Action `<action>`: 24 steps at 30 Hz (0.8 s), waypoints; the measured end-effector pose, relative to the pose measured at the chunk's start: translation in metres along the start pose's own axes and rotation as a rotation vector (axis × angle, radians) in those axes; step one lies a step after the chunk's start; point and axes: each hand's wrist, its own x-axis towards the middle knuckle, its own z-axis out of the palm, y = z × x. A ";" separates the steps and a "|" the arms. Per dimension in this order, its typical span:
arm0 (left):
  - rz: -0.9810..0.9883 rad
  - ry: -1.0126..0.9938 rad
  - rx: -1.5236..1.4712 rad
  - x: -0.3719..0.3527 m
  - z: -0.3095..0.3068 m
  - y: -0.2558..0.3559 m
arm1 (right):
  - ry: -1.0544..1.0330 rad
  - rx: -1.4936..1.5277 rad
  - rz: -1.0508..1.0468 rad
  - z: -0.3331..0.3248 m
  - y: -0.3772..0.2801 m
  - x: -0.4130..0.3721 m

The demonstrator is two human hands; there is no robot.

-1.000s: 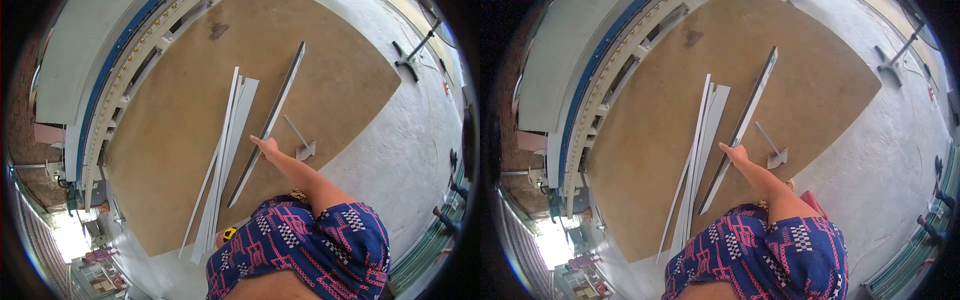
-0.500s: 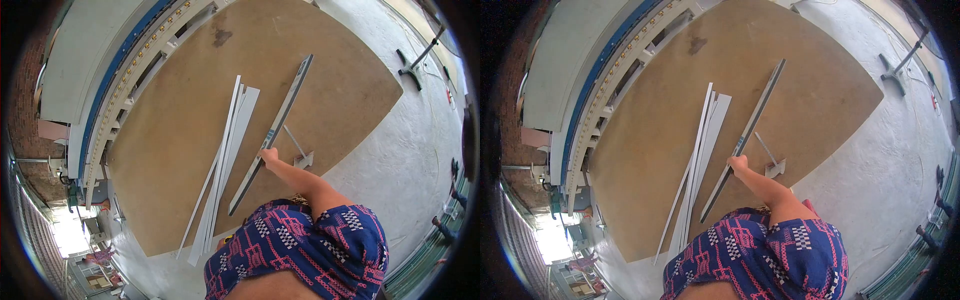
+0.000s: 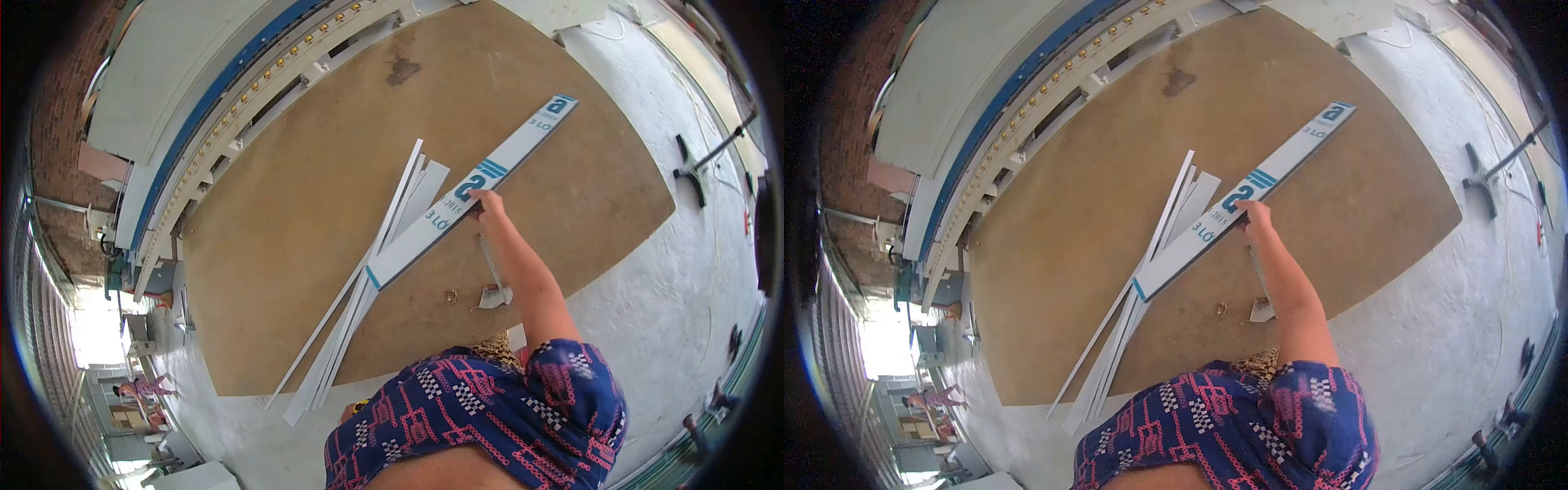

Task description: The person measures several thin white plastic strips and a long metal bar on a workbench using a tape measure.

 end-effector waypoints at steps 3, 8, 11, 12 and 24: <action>-0.039 0.016 -0.018 -0.006 0.001 0.002 | -0.042 0.053 -0.073 0.009 -0.024 -0.003; -0.128 0.064 -0.053 -0.018 0.006 0.002 | 0.017 0.118 -0.108 0.029 -0.048 0.037; -0.204 0.099 -0.073 -0.030 0.005 -0.002 | 0.061 0.314 -0.103 0.042 -0.055 0.067; -0.231 0.111 -0.081 -0.036 0.002 -0.002 | 0.086 0.369 -0.101 0.048 -0.059 0.069; -0.561 0.206 -0.119 -0.100 -0.006 -0.031 | 0.216 0.277 -0.043 0.086 -0.079 0.134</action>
